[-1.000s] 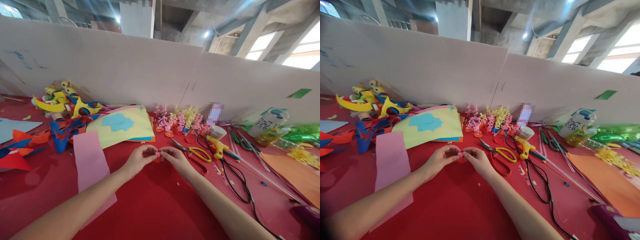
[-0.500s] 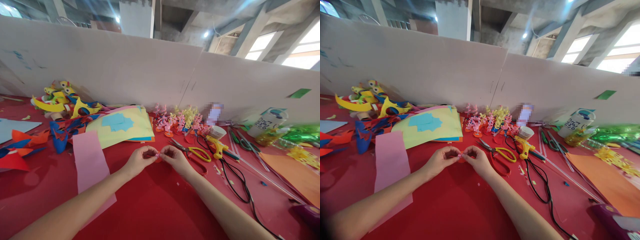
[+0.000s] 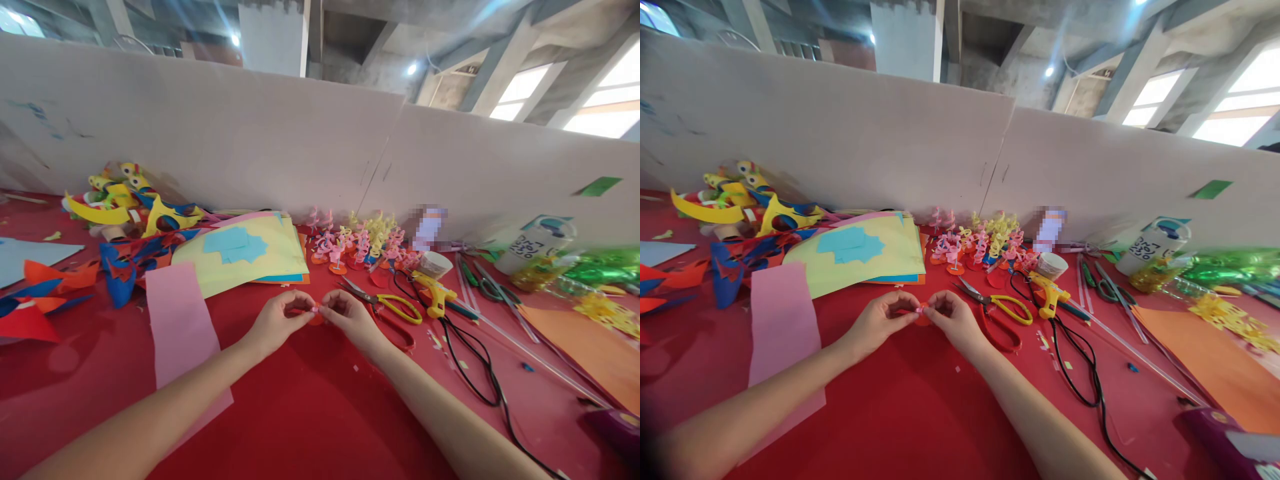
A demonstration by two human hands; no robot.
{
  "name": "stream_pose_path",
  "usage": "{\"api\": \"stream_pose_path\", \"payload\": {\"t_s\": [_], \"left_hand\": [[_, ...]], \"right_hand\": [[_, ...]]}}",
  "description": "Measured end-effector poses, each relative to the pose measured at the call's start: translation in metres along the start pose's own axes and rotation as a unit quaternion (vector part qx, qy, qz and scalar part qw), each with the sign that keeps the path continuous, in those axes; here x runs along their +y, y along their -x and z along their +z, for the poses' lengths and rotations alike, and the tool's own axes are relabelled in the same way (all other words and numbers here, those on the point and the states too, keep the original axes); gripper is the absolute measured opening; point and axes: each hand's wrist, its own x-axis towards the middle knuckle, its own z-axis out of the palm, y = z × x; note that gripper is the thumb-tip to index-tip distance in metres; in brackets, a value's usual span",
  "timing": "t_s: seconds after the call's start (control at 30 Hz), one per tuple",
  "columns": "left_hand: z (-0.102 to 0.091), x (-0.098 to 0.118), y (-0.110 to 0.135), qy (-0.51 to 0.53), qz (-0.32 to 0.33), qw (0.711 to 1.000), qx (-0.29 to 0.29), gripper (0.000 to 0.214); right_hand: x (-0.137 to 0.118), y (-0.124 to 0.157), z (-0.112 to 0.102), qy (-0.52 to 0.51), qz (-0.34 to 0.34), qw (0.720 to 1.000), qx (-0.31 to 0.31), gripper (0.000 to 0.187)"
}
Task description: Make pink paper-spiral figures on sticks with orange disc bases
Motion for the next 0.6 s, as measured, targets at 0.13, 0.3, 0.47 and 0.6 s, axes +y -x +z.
{"api": "stream_pose_path", "payload": {"t_s": [0.13,0.3,0.47,0.6], "left_hand": [[0.001,0.002,0.004,-0.1,0.09,0.991,0.026,0.006],[-0.002,0.005,0.007,-0.221,0.207,0.953,0.027,0.011],[-0.004,0.009,0.008,-0.234,0.221,0.947,0.0,0.015],[-0.002,0.011,0.007,-0.2,0.188,0.962,0.007,0.013]], "right_hand": [[-0.002,0.001,0.002,-0.014,0.019,1.0,-0.013,0.029],[-0.009,0.005,0.001,-0.062,0.066,0.995,-0.035,0.028],[-0.017,0.005,-0.003,-0.071,0.079,0.993,-0.059,0.026],[-0.022,0.004,-0.005,-0.092,0.111,0.988,-0.047,0.027]]}}
